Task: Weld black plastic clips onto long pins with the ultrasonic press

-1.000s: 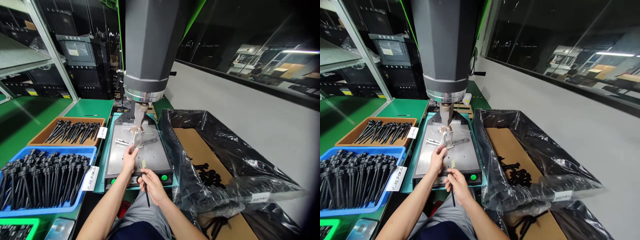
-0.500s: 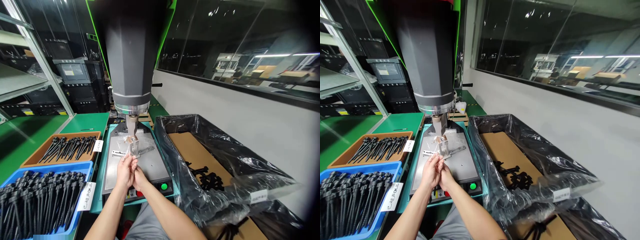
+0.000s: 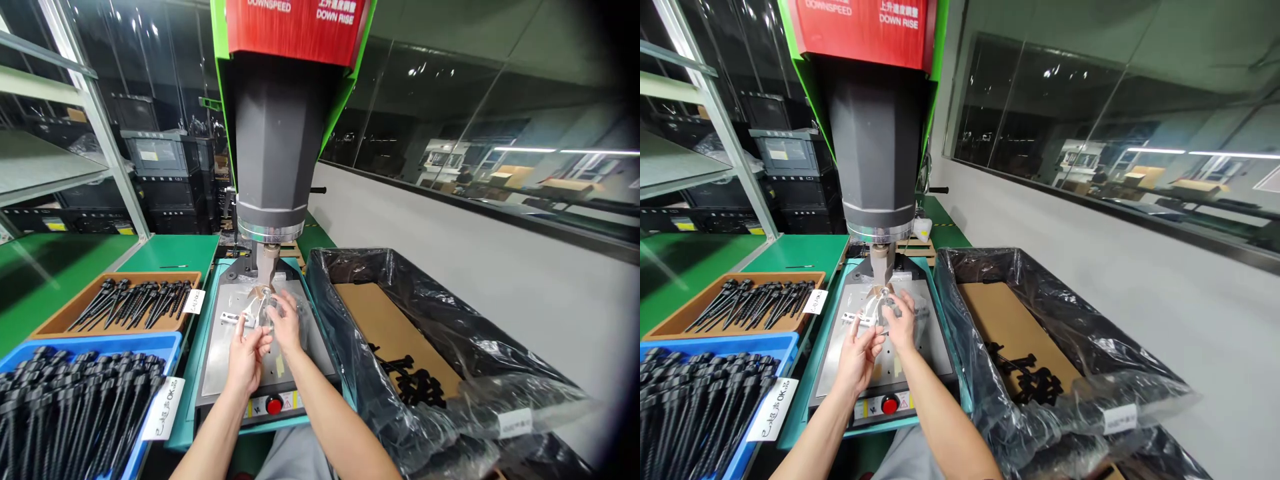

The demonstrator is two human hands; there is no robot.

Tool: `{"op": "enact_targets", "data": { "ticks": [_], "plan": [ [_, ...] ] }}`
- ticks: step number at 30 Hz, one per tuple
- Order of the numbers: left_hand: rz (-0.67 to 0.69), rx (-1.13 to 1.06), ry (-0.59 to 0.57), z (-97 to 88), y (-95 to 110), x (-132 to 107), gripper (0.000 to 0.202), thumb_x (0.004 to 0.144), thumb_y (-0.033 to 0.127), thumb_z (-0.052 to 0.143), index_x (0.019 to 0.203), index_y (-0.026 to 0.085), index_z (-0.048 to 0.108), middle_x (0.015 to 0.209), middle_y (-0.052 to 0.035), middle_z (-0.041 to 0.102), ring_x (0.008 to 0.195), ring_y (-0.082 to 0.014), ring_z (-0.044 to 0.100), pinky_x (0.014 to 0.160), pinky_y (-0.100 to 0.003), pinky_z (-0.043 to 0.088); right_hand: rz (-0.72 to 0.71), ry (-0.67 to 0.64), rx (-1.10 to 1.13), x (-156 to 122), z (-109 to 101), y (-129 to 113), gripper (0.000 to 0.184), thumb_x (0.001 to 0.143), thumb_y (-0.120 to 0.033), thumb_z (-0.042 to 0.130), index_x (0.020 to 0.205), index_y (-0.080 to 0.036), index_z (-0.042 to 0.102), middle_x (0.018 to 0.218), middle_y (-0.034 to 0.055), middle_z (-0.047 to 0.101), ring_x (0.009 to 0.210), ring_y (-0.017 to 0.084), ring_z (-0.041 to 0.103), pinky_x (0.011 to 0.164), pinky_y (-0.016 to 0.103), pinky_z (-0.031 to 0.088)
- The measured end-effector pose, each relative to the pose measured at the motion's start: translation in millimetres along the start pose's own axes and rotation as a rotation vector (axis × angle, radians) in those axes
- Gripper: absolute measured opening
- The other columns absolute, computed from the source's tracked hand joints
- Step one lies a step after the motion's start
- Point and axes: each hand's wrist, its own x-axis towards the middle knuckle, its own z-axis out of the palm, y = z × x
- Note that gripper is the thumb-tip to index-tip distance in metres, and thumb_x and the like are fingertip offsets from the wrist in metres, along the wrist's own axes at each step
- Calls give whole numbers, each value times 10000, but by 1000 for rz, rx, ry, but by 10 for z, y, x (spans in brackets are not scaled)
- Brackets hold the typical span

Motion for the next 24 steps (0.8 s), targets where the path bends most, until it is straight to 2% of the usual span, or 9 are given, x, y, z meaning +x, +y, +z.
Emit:
{"op": "enact_targets", "data": {
  "ticks": [4, 10, 14, 17, 20, 24],
  "plan": [
    [0, -11, -13, 15, 9, 1, 734, 823, 65, 633, 1449, 238, 291, 806, -65, 714, 587, -129, 683, 489, -158, 537, 75, -3, 128, 99, 84, 12, 316, 747, -325, 664, 1047, -236, 705, 1330, 78, 544, 1233, 252, 494, 1028, 401, 415],
    [11, -16, -37, 37, 42, 1, 752, 801, 67, 652, 1443, 243, 301, 767, -31, 699, 573, -124, 677, 487, -161, 541, 48, -12, 145, 211, 185, -53, 305, 729, -349, 663, 1000, -218, 708, 1218, 63, 636, 1167, 235, 551, 1042, 377, 399],
    [19, -3, -63, 44, 45, 8, 771, 783, 93, 685, 1440, 238, 307, 782, -44, 705, 579, -124, 676, 487, -155, 533, 171, -35, 160, 314, 252, -44, 399, 681, -358, 691, 1034, -173, 693, 1087, 86, 690, 991, 239, 626, 935, 377, 464],
    [19, 4, -69, 37, 43, 22, 759, 783, 110, 694, 1432, 236, 322, 797, -52, 708, 582, -120, 674, 493, -155, 533, 228, -93, 200, 369, 244, -35, 468, 653, -369, 724, 1072, -170, 671, 980, 66, 715, 881, 228, 647, 847, 365, 497],
    [8, 7, -59, 26, 40, 32, 748, 787, 113, 691, 1429, 230, 325, 789, -48, 705, 585, -123, 676, 496, -160, 537, 182, -176, 203, 408, 180, -43, 405, 718, -391, 680, 1075, -200, 683, 1024, 50, 719, 958, 226, 642, 886, 357, 482],
    [1, 11, -47, 19, 22, 33, 745, 796, 114, 681, 1433, 238, 314, 787, -38, 700, 591, -123, 680, 499, -164, 540, 57, -207, 91, 479, 117, -25, 302, 767, -397, 624, 968, -199, 733, 1074, 60, 718, 1042, 244, 614, 973, 384, 430]
  ]
}}
